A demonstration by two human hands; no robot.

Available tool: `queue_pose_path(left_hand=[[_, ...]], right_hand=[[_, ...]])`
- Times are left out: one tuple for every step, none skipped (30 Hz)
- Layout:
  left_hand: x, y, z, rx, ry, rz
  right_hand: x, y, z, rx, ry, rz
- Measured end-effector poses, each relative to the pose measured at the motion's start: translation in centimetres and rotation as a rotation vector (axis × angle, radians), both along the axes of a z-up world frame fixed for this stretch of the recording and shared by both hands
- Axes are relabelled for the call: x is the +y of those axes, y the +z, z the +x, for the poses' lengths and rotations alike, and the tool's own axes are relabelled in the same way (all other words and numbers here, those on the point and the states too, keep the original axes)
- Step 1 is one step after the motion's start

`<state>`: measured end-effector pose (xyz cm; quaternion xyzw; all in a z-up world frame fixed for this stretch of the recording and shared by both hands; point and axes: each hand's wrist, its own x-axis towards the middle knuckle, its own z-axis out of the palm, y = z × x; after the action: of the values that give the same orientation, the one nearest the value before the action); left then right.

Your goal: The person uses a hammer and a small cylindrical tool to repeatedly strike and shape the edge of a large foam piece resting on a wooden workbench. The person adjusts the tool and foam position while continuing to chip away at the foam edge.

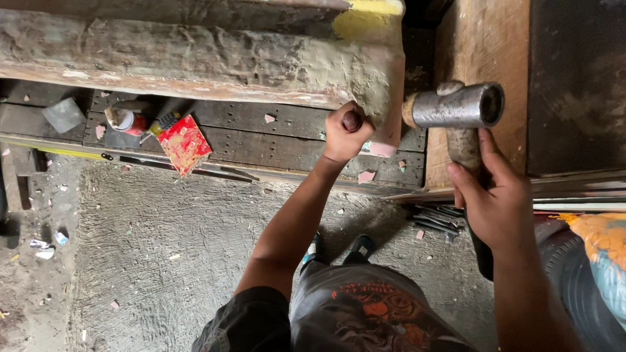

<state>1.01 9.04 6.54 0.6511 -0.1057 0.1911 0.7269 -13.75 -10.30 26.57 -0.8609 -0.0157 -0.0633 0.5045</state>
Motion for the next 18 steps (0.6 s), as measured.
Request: queue_pose_path(left_hand=[[0.0,0.0,0.0,-0.01,-0.008,0.006],[0.0,0.0,0.0,-0.019,-0.016,0.012],[-0.1,-0.1,0.0,-0.031,-0.026,0.018],[-0.2,-0.2,-0.1,-0.043,-0.054,0.014],[-0.4,-0.3,0.1,-0.061,-0.082,0.01],[-0.5,-0.3,0.3,-0.08,-0.109,0.007],[-0.8,-0.3,0.5,-0.112,-0.102,0.016],[-1.1,-0.2,0.7,-0.144,-0.095,0.026],[-1.4,-0.3,0.5,-0.164,-0.087,0.036],[-1.6,-0.5,0.1,-0.064,-0.087,0.049],[-1.3,-0.3,1.1,0.008,-0.085,0.072],[-1.0,-0.1,2.3,0.079,-0.084,0.095],[-1.2,-0.2,1.7,0.08,-0.093,0.101],[-1.3,-0.3,1.0,0.081,-0.101,0.107],[-1.1,-0.2,1.0,0.062,-0.104,0.118],[-0.8,-0.1,0.5,-0.014,-0.109,0.091],[-0.6,0.7,1.2,-0.102,-0.113,0.064],[-0.4,1.5,2.2,-0.189,-0.119,0.037]], right_hand=[[0.4,0.4,0.0,-0.015,0.011,-0.015],[0.8,0.7,-0.1,-0.064,0.008,-0.028],[1.3,1.1,-0.3,-0.115,0.003,-0.041],[1.7,1.5,-0.3,-0.166,-0.001,-0.054],[2.3,1.8,0.1,-0.177,0.041,-0.155],[2.9,2.1,0.6,-0.187,0.083,-0.257],[3.4,2.4,1.0,-0.199,0.125,-0.362],[3.8,2.7,1.5,-0.101,0.139,-0.43],[4.1,2.9,1.6,0.008,0.156,-0.496],[4.1,3.1,1.6,0.118,0.173,-0.561],[4.2,3.0,2.2,0.047,0.135,-0.449],[4.1,2.8,2.7,-0.023,0.1,-0.336],[3.4,2.9,1.8,-0.05,0.067,-0.23],[2.6,3.0,0.8,-0.077,0.032,-0.125],[2.0,2.7,-0.1,-0.124,0.0,-0.015],[1.5,2.4,-0.8,-0.171,-0.032,0.094],[0.9,2.4,-0.5,-0.196,-0.016,0.109],[0.4,2.3,0.0,-0.22,0.0,0.124]])
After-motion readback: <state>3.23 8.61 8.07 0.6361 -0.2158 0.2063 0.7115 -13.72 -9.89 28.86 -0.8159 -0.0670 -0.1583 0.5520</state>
